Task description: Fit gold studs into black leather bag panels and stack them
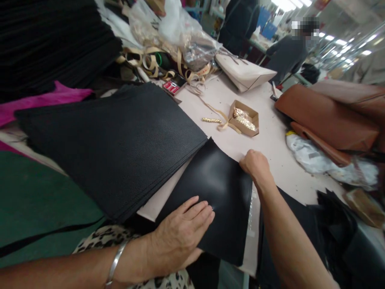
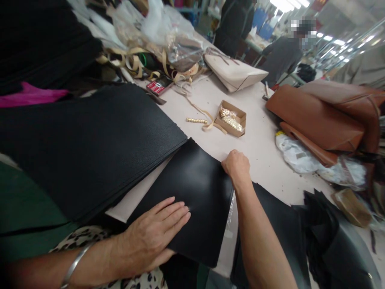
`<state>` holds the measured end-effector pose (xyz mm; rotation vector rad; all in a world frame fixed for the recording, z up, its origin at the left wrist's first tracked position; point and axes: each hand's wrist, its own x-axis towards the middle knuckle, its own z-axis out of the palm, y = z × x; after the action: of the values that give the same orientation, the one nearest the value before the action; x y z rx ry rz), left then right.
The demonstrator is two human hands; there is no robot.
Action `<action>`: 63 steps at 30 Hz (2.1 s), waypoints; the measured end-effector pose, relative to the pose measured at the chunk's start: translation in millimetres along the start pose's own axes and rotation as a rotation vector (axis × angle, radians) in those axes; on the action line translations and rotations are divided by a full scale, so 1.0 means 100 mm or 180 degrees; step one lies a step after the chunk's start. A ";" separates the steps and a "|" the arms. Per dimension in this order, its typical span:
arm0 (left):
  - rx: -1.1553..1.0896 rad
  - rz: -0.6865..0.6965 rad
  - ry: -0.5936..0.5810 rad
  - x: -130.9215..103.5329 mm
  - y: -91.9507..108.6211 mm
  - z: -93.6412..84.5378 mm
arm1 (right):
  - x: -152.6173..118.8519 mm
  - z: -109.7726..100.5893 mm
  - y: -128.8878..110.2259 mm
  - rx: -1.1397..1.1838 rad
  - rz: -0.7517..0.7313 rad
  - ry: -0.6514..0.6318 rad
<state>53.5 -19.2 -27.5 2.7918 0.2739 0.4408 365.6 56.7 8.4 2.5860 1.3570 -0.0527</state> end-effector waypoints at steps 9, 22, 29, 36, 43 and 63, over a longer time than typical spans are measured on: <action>0.0104 0.0178 0.0059 -0.03 -0.06 0.03 | -0.42 -0.06 0.14 0.0484 -0.0046 0.0193; -0.0042 0.0062 0.0116 -0.01 -0.03 -0.07 | -1.24 0.09 0.22 0.0982 -0.0622 -0.0182; 0.0063 0.0244 0.0139 -0.05 -0.08 -0.08 | -1.50 0.13 0.10 0.1966 -0.0696 -0.0567; 0.0073 0.0345 0.0216 -0.07 -0.10 -0.05 | -1.92 0.11 -0.20 0.2295 -0.0856 -0.0568; 0.0041 0.0316 0.0285 -0.08 -0.11 -0.03 | -1.81 0.01 -0.25 0.2057 -0.0733 -0.0932; -0.0054 0.0269 0.0379 -0.06 -0.11 -0.01 | -1.45 -0.03 -0.27 0.2063 -0.0221 -0.2081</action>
<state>46.2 -9.7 -32.0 2.7727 0.1777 0.6277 260.4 -45.1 25.5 2.5689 1.2907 -1.4159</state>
